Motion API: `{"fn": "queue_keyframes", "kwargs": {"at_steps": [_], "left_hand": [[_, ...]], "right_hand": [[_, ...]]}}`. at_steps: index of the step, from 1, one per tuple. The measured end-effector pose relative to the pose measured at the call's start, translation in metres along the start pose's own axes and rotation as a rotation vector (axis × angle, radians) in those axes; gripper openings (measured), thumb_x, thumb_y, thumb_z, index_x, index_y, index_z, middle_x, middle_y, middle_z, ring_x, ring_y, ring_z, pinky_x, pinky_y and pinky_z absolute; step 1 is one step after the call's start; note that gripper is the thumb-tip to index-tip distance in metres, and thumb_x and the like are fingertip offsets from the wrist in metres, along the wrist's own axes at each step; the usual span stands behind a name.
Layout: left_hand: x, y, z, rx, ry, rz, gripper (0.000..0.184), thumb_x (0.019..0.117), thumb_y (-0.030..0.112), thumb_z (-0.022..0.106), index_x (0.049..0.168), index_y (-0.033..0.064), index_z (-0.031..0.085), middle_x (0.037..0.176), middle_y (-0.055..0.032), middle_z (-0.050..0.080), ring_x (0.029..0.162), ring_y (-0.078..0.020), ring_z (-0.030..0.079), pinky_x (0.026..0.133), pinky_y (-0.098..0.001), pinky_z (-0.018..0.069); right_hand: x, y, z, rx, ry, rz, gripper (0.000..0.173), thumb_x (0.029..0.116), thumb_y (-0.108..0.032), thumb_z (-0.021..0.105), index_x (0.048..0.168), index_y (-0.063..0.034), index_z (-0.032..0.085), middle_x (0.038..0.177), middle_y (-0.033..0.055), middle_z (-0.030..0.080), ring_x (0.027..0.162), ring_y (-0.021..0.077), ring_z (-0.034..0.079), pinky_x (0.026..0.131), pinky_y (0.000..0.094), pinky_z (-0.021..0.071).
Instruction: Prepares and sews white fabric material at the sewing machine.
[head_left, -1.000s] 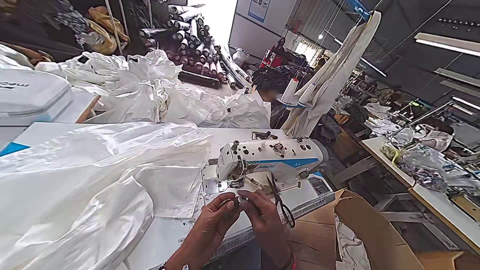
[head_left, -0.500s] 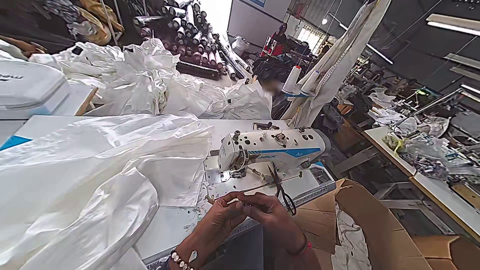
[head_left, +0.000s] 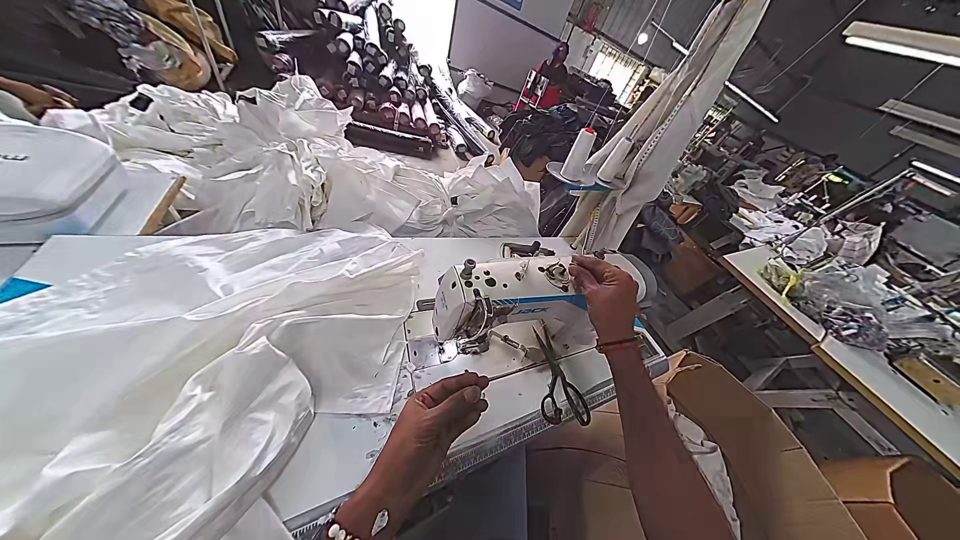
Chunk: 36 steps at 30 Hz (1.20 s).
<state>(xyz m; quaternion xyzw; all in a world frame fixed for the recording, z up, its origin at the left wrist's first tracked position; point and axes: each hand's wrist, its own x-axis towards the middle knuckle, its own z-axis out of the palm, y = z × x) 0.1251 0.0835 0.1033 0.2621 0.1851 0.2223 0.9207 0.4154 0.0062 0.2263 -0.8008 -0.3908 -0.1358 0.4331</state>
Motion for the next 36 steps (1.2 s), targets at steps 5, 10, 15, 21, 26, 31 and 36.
{"fn": "queue_keyframes", "kwargs": {"at_steps": [5, 10, 15, 21, 26, 31, 36], "left_hand": [[0.001, 0.003, -0.005, 0.022, 0.003, 0.0, 0.023, 0.0966, 0.0, 0.066, 0.118, -0.0059, 0.07, 0.116, -0.0224, 0.072, 0.091, -0.0231, 0.075, 0.08, -0.0316, 0.0631], [0.002, 0.005, -0.005, 0.032, 0.008, 0.012, 0.023, 0.0972, 0.002, 0.065, 0.118, -0.0057, 0.07, 0.116, -0.0229, 0.072, 0.09, -0.0227, 0.075, 0.079, -0.0308, 0.0627], [0.003, 0.003, -0.005, 0.099, 0.031, 0.079, 0.022, 0.0973, 0.002, 0.065, 0.117, -0.0056, 0.07, 0.115, -0.0209, 0.072, 0.087, -0.0196, 0.074, 0.077, -0.029, 0.062], [0.007, -0.003, -0.01, 0.139, 0.123, 0.142, 0.02, 0.0945, 0.002, 0.069, 0.114, -0.0053, 0.071, 0.106, -0.0191, 0.074, 0.084, -0.0205, 0.073, 0.076, -0.031, 0.0623], [0.006, -0.002, -0.009, 0.181, 0.14, 0.145, 0.028, 0.0932, 0.0, 0.071, 0.12, -0.0054, 0.067, 0.106, -0.021, 0.074, 0.092, -0.0269, 0.075, 0.085, -0.0368, 0.0629], [0.006, -0.009, -0.009, 0.158, 0.154, 0.163, 0.02, 0.0931, -0.003, 0.069, 0.112, -0.0068, 0.069, 0.106, -0.0214, 0.074, 0.091, -0.0258, 0.075, 0.085, -0.0361, 0.0631], [0.007, -0.013, -0.01, 0.133, 0.163, 0.163, 0.018, 0.0928, -0.004, 0.069, 0.11, -0.0076, 0.07, 0.102, -0.0202, 0.075, 0.089, -0.0252, 0.075, 0.085, -0.0367, 0.0631]], "right_hand": [[-0.002, 0.004, -0.004, -0.093, -0.152, -0.192, 0.027, 0.1007, -0.008, 0.06, 0.119, -0.0155, 0.079, 0.128, 0.0006, 0.074, 0.119, 0.0112, 0.068, 0.102, 0.0374, 0.0556], [-0.009, 0.003, 0.005, -0.346, -0.075, -0.336, 0.027, 0.097, -0.008, 0.059, 0.108, -0.0189, 0.081, 0.121, -0.0013, 0.076, 0.113, 0.0156, 0.071, 0.093, 0.0439, 0.0594], [-0.024, -0.01, 0.001, -0.572, -0.076, -0.332, 0.031, 0.098, -0.015, 0.057, 0.119, -0.0246, 0.078, 0.134, -0.0028, 0.07, 0.132, 0.0255, 0.059, 0.1, 0.0521, 0.0498], [-0.119, 0.026, -0.01, -0.458, -0.404, 0.288, 0.031, 0.0968, -0.02, 0.061, 0.123, -0.0078, 0.072, 0.118, 0.0181, 0.071, 0.105, 0.0352, 0.069, 0.09, 0.0578, 0.0556], [-0.174, 0.071, 0.018, -0.597, -0.622, 0.432, 0.062, 0.0884, -0.027, 0.073, 0.142, -0.0023, 0.055, 0.128, 0.0246, 0.061, 0.112, 0.0405, 0.065, 0.094, 0.0543, 0.055], [-0.18, 0.078, 0.008, -0.252, -0.429, 0.635, 0.065, 0.0822, -0.027, 0.08, 0.135, -0.0019, 0.053, 0.095, 0.0102, 0.075, 0.077, 0.0248, 0.073, 0.071, 0.0486, 0.0606], [-0.227, 0.085, -0.022, 1.129, -0.19, 0.961, 0.015, 0.1033, -0.018, 0.059, 0.107, -0.0035, 0.06, 0.087, 0.0127, 0.07, 0.064, 0.0148, 0.069, 0.056, 0.0249, 0.0589]]}}
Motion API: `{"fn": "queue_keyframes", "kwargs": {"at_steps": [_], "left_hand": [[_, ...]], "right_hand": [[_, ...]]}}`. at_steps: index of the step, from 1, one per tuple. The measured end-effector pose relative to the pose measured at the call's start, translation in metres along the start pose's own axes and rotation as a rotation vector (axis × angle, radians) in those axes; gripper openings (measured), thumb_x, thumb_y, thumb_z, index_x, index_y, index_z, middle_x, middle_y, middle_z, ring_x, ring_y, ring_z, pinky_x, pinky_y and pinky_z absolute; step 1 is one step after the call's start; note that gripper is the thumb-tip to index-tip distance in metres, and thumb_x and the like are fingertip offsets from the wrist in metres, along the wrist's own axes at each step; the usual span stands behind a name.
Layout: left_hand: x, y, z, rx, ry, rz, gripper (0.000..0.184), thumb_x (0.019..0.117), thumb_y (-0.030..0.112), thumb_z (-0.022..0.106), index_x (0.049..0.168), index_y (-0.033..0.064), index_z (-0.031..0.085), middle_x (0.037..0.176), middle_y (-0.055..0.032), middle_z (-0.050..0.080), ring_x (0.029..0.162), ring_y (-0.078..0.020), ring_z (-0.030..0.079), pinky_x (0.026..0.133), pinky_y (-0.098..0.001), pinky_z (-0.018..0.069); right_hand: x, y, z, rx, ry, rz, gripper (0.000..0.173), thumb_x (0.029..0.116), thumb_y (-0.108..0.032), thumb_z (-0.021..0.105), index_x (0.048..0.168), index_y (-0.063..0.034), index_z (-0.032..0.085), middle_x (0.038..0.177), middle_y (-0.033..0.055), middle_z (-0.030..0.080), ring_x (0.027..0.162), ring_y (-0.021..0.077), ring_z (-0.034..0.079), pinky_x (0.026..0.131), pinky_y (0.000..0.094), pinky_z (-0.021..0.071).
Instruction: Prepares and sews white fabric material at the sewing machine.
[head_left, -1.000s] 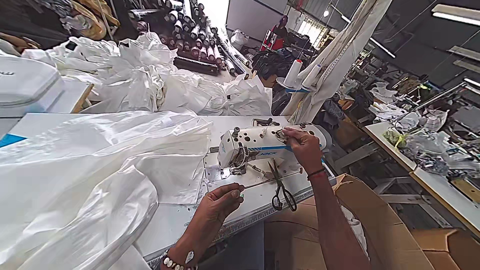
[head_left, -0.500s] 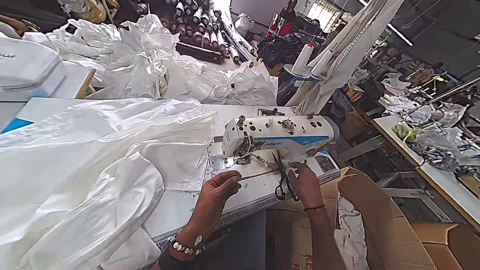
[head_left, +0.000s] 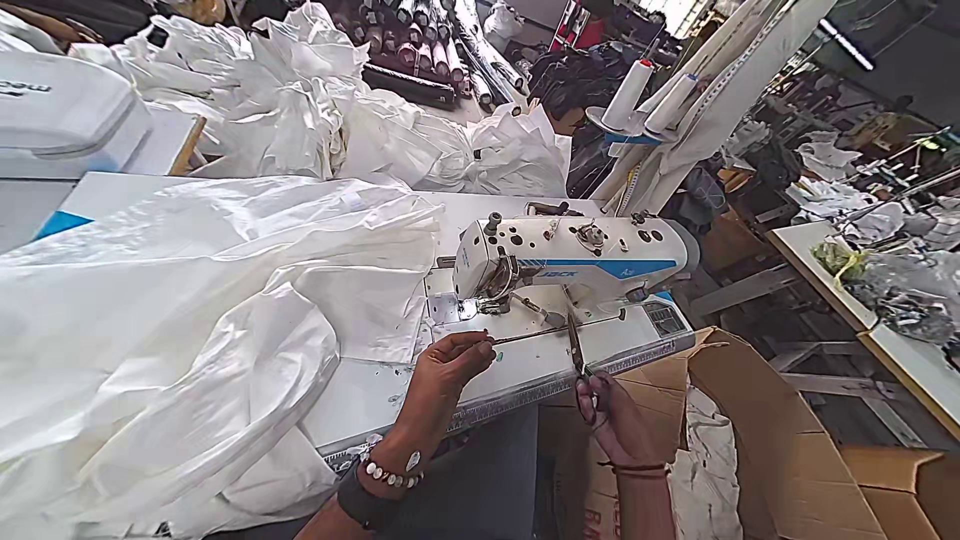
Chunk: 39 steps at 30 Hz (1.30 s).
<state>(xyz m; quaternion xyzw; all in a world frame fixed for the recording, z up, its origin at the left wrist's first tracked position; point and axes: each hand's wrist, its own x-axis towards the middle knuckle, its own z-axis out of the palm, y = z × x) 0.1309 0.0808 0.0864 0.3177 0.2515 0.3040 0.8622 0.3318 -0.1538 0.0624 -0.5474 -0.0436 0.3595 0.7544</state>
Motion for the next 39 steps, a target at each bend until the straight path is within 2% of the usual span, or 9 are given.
{"fn": "queue_keyframes", "kwargs": {"at_steps": [3, 6, 9, 18, 21, 25, 27, 33, 39], "left_hand": [[0.001, 0.0, -0.002, 0.044, 0.0, -0.004, 0.02, 0.0926, -0.001, 0.071, 0.112, -0.0058, 0.07, 0.103, -0.0198, 0.075, 0.089, -0.0256, 0.075, 0.085, -0.0367, 0.0631], [0.001, 0.002, -0.004, 0.118, 0.004, -0.002, 0.029, 0.0931, 0.005, 0.073, 0.121, -0.0021, 0.067, 0.106, -0.0192, 0.075, 0.09, -0.0258, 0.074, 0.082, -0.036, 0.0627], [0.0, 0.002, -0.003, 0.185, 0.002, 0.013, 0.037, 0.0922, 0.009, 0.074, 0.127, 0.0007, 0.064, 0.106, -0.0178, 0.075, 0.091, -0.0235, 0.073, 0.077, -0.0324, 0.0605], [0.0, -0.006, -0.012, 0.463, -0.03, 0.276, 0.04, 0.0884, 0.011, 0.079, 0.123, 0.0006, 0.064, 0.101, -0.0112, 0.079, 0.091, -0.0222, 0.076, 0.081, -0.0347, 0.0631], [-0.005, -0.014, -0.036, 0.855, -0.056, 0.567, 0.032, 0.0903, 0.026, 0.078, 0.119, 0.0139, 0.069, 0.107, 0.0056, 0.078, 0.096, -0.0095, 0.074, 0.083, -0.0282, 0.0619], [-0.018, -0.024, -0.067, 1.061, -0.016, 0.696, 0.03, 0.0904, 0.036, 0.076, 0.115, 0.019, 0.074, 0.109, 0.0091, 0.077, 0.103, -0.0061, 0.071, 0.092, -0.0278, 0.0584], [-0.021, -0.028, -0.081, 1.138, 0.003, 0.742, 0.029, 0.0905, 0.039, 0.075, 0.113, 0.0213, 0.075, 0.108, 0.0108, 0.077, 0.104, -0.005, 0.069, 0.093, -0.026, 0.0568], [-0.019, -0.037, -0.103, 1.233, -0.024, 0.791, 0.024, 0.0908, 0.043, 0.075, 0.109, 0.0282, 0.077, 0.107, 0.0123, 0.076, 0.106, -0.0038, 0.068, 0.094, -0.026, 0.0545], [-0.02, -0.043, -0.106, 1.355, -0.063, 0.887, 0.022, 0.0952, 0.043, 0.069, 0.11, 0.0295, 0.077, 0.105, 0.0108, 0.076, 0.104, -0.0064, 0.067, 0.09, -0.0278, 0.0526]], "right_hand": [[-0.042, 0.007, -0.003, 0.292, -0.284, -0.085, 0.042, 0.0906, -0.046, 0.072, 0.111, -0.0105, 0.075, 0.08, 0.0023, 0.071, 0.054, 0.0074, 0.064, 0.044, 0.0209, 0.0519], [-0.068, -0.013, 0.026, -0.079, -0.42, -0.217, 0.036, 0.094, -0.044, 0.073, 0.103, -0.0103, 0.064, 0.076, 0.0052, 0.064, 0.052, 0.0104, 0.059, 0.044, 0.0239, 0.0508], [-0.07, -0.037, 0.059, -0.494, -0.309, -0.281, 0.042, 0.0911, -0.047, 0.076, 0.092, -0.0093, 0.058, 0.068, 0.0044, 0.059, 0.046, 0.0109, 0.054, 0.041, 0.0259, 0.0502], [-0.05, -0.039, 0.079, -0.948, -0.124, -0.251, 0.031, 0.0895, -0.025, 0.079, 0.093, -0.0086, 0.053, 0.064, 0.004, 0.057, 0.044, 0.0154, 0.056, 0.04, 0.0314, 0.0525], [-0.006, -0.03, 0.071, -1.458, 0.115, -0.207, 0.032, 0.0932, -0.037, 0.073, 0.105, -0.009, 0.061, 0.073, 0.0051, 0.063, 0.061, 0.0216, 0.063, 0.057, 0.0431, 0.0551], [0.057, -0.035, 0.069, -1.847, 0.254, 0.021, 0.027, 0.0983, -0.025, 0.063, 0.116, -0.0046, 0.067, 0.103, 0.0208, 0.073, 0.1, 0.0399, 0.071, 0.084, 0.0598, 0.0549], [0.061, -0.051, 0.077, -1.91, 0.261, 0.1, 0.029, 0.099, -0.027, 0.061, 0.119, -0.0098, 0.072, 0.115, 0.0184, 0.073, 0.11, 0.0392, 0.069, 0.089, 0.0621, 0.0542], [0.044, -0.139, 0.121, -1.429, 0.452, -0.8, 0.02, 0.0983, -0.032, 0.068, 0.104, -0.0154, 0.078, 0.089, 0.0038, 0.075, 0.078, 0.0216, 0.071, 0.072, 0.0522, 0.0576], [0.128, -0.204, 0.143, -1.698, 0.589, -0.674, 0.035, 0.0957, -0.042, 0.068, 0.092, -0.0081, 0.076, 0.098, 0.021, 0.072, 0.096, 0.044, 0.068, 0.076, 0.0681, 0.0511]]}}
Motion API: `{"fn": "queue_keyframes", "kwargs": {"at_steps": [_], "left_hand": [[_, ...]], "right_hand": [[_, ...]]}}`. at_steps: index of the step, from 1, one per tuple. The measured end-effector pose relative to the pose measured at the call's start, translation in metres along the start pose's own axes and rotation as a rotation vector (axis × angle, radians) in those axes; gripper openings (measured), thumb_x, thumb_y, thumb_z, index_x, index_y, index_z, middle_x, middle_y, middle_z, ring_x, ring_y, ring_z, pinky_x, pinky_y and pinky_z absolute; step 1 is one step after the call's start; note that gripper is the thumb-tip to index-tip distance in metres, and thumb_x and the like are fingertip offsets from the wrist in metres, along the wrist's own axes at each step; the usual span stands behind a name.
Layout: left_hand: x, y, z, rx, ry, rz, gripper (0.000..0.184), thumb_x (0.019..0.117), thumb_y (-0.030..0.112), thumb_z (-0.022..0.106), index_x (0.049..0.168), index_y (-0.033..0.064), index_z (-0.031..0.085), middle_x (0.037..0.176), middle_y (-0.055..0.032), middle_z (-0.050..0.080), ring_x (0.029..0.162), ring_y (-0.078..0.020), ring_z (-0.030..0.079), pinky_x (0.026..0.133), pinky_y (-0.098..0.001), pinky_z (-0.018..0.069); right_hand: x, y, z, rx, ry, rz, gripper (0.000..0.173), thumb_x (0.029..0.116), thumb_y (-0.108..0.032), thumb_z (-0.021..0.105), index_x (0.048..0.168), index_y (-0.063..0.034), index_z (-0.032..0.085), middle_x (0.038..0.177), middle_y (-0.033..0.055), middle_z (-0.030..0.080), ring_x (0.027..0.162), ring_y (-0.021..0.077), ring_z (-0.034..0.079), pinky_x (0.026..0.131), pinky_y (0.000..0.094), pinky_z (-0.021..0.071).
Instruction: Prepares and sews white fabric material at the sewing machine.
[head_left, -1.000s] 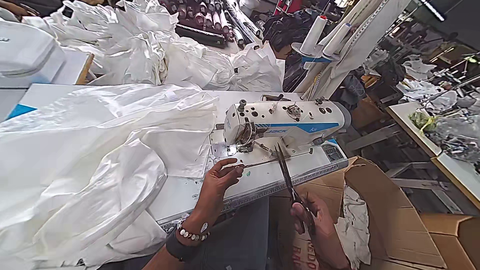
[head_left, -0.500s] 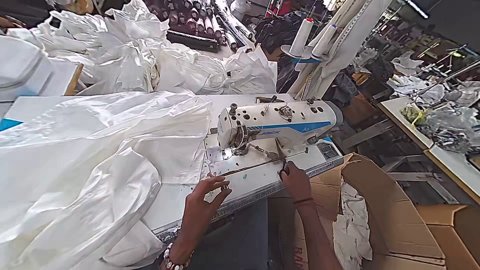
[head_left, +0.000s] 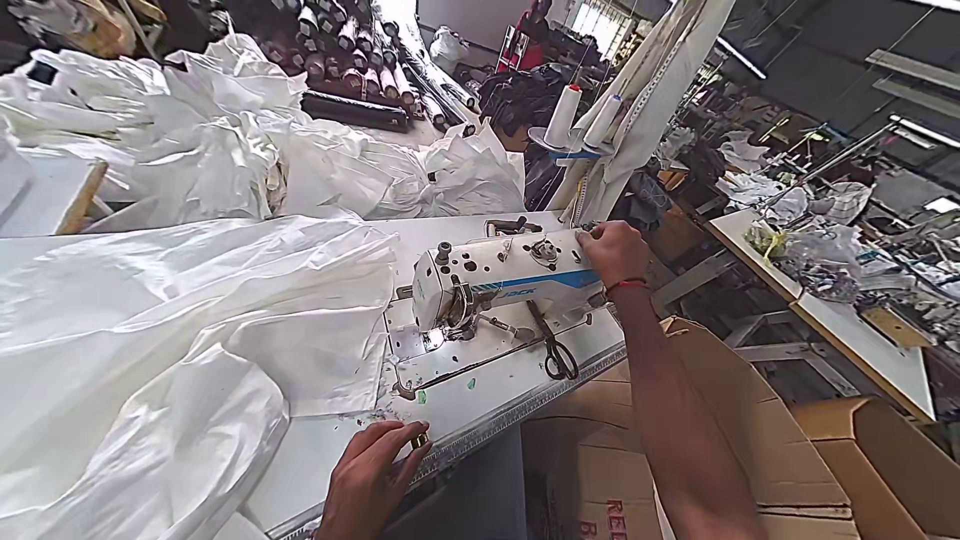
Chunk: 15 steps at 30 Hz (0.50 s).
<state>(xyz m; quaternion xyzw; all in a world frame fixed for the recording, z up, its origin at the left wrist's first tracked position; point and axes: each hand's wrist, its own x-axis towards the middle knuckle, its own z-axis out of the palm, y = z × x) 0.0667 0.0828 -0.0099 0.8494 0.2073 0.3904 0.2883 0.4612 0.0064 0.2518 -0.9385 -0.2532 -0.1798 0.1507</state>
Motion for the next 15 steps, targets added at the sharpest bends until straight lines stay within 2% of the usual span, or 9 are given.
{"fn": "queue_keyframes", "kwargs": {"at_steps": [2, 4, 6, 7, 8, 9, 10, 12, 15], "left_hand": [[-0.001, 0.0, 0.0, 0.006, 0.005, 0.009, 0.022, 0.0955, 0.043, 0.069, 0.11, 0.0292, 0.076, 0.104, 0.0115, 0.076, 0.104, -0.0057, 0.067, 0.09, -0.0272, 0.0526], [-0.001, -0.001, 0.002, 0.0, 0.02, 0.016, 0.022, 0.0956, 0.043, 0.068, 0.11, 0.0285, 0.076, 0.104, 0.0106, 0.076, 0.103, -0.0062, 0.067, 0.089, -0.0276, 0.0526], [-0.001, 0.0, 0.002, -0.002, 0.029, 0.026, 0.022, 0.0963, 0.043, 0.068, 0.111, 0.0279, 0.076, 0.104, 0.0103, 0.076, 0.103, -0.0066, 0.067, 0.089, -0.0278, 0.0525], [-0.001, 0.0, 0.002, -0.001, 0.033, 0.034, 0.022, 0.0964, 0.042, 0.067, 0.111, 0.0282, 0.076, 0.103, 0.0105, 0.076, 0.102, -0.0065, 0.067, 0.089, -0.0278, 0.0526], [-0.001, 0.0, 0.003, -0.001, 0.034, 0.041, 0.022, 0.0966, 0.042, 0.067, 0.111, 0.0284, 0.076, 0.102, 0.0108, 0.076, 0.102, -0.0064, 0.067, 0.089, -0.0277, 0.0526], [-0.001, -0.001, 0.003, 0.0, 0.031, 0.047, 0.022, 0.0966, 0.042, 0.067, 0.112, 0.0287, 0.076, 0.103, 0.0109, 0.076, 0.102, -0.0065, 0.067, 0.089, -0.0277, 0.0524], [-0.001, -0.001, 0.003, 0.003, 0.029, 0.054, 0.022, 0.0968, 0.041, 0.067, 0.112, 0.0287, 0.075, 0.103, 0.011, 0.076, 0.103, -0.0066, 0.067, 0.089, -0.0278, 0.0522], [-0.002, 0.0, 0.003, 0.012, 0.019, 0.068, 0.021, 0.0972, 0.041, 0.067, 0.112, 0.0285, 0.075, 0.103, 0.0112, 0.076, 0.104, -0.0068, 0.067, 0.089, -0.0287, 0.0521], [-0.002, 0.0, 0.004, 0.028, 0.008, 0.092, 0.022, 0.0982, 0.042, 0.065, 0.113, 0.0285, 0.074, 0.103, 0.011, 0.075, 0.104, -0.0069, 0.067, 0.089, -0.0291, 0.0521]], "right_hand": [[0.007, -0.004, -0.001, 0.001, -0.056, 0.053, 0.03, 0.0932, -0.036, 0.069, 0.092, -0.007, 0.076, 0.095, 0.0224, 0.073, 0.097, 0.0454, 0.068, 0.077, 0.0693, 0.0491], [-0.001, 0.0, -0.006, 0.22, -0.117, 0.1, 0.029, 0.0953, -0.033, 0.067, 0.096, -0.0045, 0.074, 0.089, 0.0197, 0.07, 0.082, 0.0379, 0.067, 0.068, 0.0615, 0.0512], [-0.01, 0.005, -0.016, 0.583, -0.268, 0.147, 0.028, 0.1061, -0.029, 0.056, 0.113, -0.0041, 0.065, 0.092, 0.0085, 0.071, 0.07, 0.017, 0.066, 0.062, 0.0369, 0.0551], [-0.014, 0.006, -0.018, 0.756, -0.301, 0.168, 0.024, 0.107, -0.026, 0.056, 0.116, -0.0057, 0.064, 0.086, 0.0044, 0.071, 0.061, 0.0098, 0.063, 0.054, 0.0263, 0.0519], [-0.018, 0.007, -0.02, 0.841, -0.3, 0.16, 0.019, 0.1052, -0.022, 0.059, 0.114, -0.0072, 0.065, 0.078, 0.001, 0.065, 0.053, 0.0051, 0.053, 0.048, 0.0203, 0.0449], [-0.022, 0.007, -0.025, 0.776, -0.267, 0.1, 0.016, 0.1026, -0.02, 0.063, 0.111, -0.0078, 0.069, 0.073, 0.0001, 0.06, 0.051, 0.005, 0.045, 0.047, 0.0212, 0.0378], [-0.024, 0.005, -0.033, 0.586, -0.227, 0.001, 0.015, 0.1002, -0.021, 0.068, 0.108, -0.0087, 0.073, 0.075, 0.0029, 0.063, 0.056, 0.0104, 0.048, 0.053, 0.0295, 0.0404], [-0.026, -0.004, -0.046, 0.247, -0.215, -0.182, 0.015, 0.0973, -0.027, 0.073, 0.099, -0.0141, 0.079, 0.08, 0.0077, 0.07, 0.068, 0.0237, 0.062, 0.064, 0.0511, 0.0502], [-0.017, -0.025, -0.05, 0.043, -0.385, -0.34, 0.015, 0.0965, -0.032, 0.072, 0.091, -0.0196, 0.08, 0.07, 0.0029, 0.067, 0.065, 0.0209, 0.061, 0.062, 0.0509, 0.0487]]}}
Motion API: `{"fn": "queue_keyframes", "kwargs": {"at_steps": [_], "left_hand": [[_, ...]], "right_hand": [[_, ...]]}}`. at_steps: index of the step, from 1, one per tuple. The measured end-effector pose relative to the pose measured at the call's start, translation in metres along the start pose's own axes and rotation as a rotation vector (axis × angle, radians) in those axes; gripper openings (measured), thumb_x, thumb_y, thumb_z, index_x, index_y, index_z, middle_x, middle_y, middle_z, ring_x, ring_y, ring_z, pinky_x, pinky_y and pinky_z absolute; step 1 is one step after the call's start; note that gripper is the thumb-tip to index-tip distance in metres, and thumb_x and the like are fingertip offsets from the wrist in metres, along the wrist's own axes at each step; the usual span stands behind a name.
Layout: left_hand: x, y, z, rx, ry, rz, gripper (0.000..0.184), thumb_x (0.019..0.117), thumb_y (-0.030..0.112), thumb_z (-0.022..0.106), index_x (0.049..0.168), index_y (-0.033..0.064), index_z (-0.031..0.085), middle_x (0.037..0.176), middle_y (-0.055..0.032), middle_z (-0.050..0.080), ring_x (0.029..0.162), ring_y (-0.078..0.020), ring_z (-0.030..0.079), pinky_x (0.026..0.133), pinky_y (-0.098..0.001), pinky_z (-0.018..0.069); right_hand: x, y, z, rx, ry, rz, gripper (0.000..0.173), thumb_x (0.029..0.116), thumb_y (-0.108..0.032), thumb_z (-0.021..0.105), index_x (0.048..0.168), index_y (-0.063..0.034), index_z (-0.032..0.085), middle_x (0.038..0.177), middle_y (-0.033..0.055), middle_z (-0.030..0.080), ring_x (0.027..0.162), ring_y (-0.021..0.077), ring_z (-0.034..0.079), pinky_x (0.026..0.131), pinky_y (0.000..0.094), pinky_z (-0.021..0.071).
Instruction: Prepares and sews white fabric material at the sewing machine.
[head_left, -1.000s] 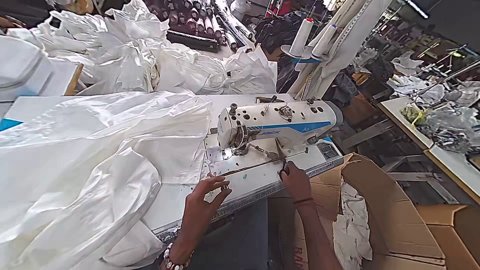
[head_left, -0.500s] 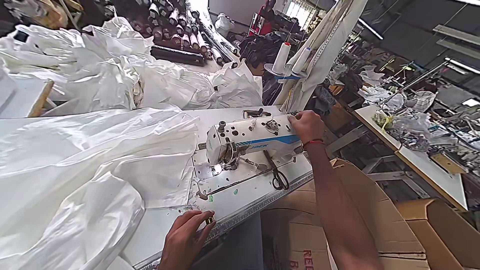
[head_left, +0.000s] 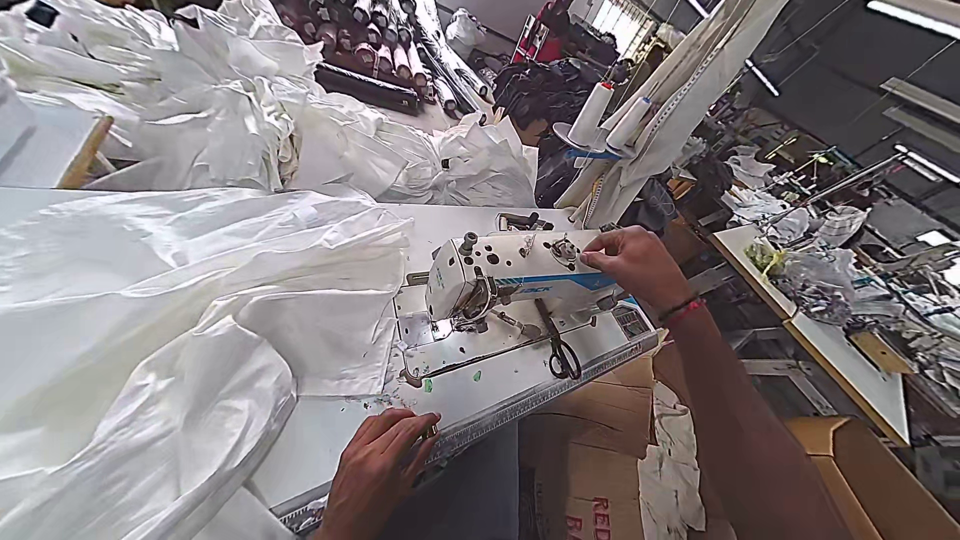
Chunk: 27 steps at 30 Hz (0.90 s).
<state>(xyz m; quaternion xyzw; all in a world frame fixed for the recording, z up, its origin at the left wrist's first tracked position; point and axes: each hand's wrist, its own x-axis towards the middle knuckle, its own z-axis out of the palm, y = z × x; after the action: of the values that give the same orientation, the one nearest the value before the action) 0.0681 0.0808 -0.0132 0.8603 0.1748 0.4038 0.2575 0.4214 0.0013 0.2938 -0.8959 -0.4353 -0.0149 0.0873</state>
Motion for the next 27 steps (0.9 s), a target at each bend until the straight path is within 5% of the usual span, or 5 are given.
{"fn": "queue_keyframes", "kwargs": {"at_steps": [13, 15, 18, 23, 27], "left_hand": [[-0.001, 0.0, -0.001, 0.008, -0.002, -0.001, 0.023, 0.0985, 0.041, 0.065, 0.113, 0.0273, 0.075, 0.102, 0.0105, 0.076, 0.103, -0.0069, 0.067, 0.089, -0.0282, 0.052], [0.0, 0.001, 0.0, 0.019, -0.006, 0.019, 0.022, 0.0992, 0.041, 0.064, 0.114, 0.0271, 0.074, 0.102, 0.0106, 0.075, 0.102, -0.0069, 0.067, 0.087, -0.0284, 0.0517], [-0.001, 0.001, -0.002, 0.017, -0.021, 0.036, 0.022, 0.0991, 0.039, 0.064, 0.114, 0.0261, 0.074, 0.102, 0.01, 0.075, 0.103, -0.0073, 0.067, 0.088, -0.0294, 0.0519], [0.0, 0.001, -0.002, 0.004, 0.002, 0.015, 0.023, 0.0988, 0.04, 0.065, 0.114, 0.0266, 0.074, 0.103, 0.0106, 0.075, 0.103, -0.0066, 0.066, 0.088, -0.028, 0.0517], [-0.001, 0.001, -0.003, 0.015, -0.027, 0.05, 0.022, 0.0991, 0.039, 0.065, 0.114, 0.026, 0.074, 0.103, 0.0104, 0.075, 0.103, -0.0075, 0.067, 0.089, -0.0298, 0.0522]], "right_hand": [[0.051, -0.007, -0.03, -0.101, -0.466, -0.031, 0.015, 0.0923, -0.024, 0.076, 0.083, -0.0139, 0.08, 0.072, 0.0056, 0.069, 0.07, 0.0204, 0.064, 0.067, 0.0486, 0.0494], [0.047, -0.02, -0.028, 0.03, -0.385, -0.156, 0.016, 0.0942, -0.026, 0.075, 0.084, -0.0155, 0.08, 0.07, 0.0014, 0.069, 0.066, 0.0143, 0.061, 0.064, 0.0419, 0.0485], [0.063, -0.024, -0.014, -0.12, -0.164, -0.049, 0.02, 0.0937, -0.036, 0.071, 0.092, -0.0179, 0.08, 0.087, 0.009, 0.072, 0.082, 0.0288, 0.068, 0.072, 0.0597, 0.0524], [0.06, -0.024, -0.023, -0.219, -0.426, -0.07, 0.014, 0.0886, -0.028, 0.077, 0.081, -0.0163, 0.08, 0.075, 0.0073, 0.07, 0.075, 0.026, 0.066, 0.069, 0.0568, 0.0503], [0.063, -0.032, -0.015, -0.266, -0.199, -0.043, 0.018, 0.0918, -0.033, 0.073, 0.089, -0.0167, 0.079, 0.09, 0.0113, 0.072, 0.088, 0.0329, 0.068, 0.074, 0.0629, 0.0518]]}}
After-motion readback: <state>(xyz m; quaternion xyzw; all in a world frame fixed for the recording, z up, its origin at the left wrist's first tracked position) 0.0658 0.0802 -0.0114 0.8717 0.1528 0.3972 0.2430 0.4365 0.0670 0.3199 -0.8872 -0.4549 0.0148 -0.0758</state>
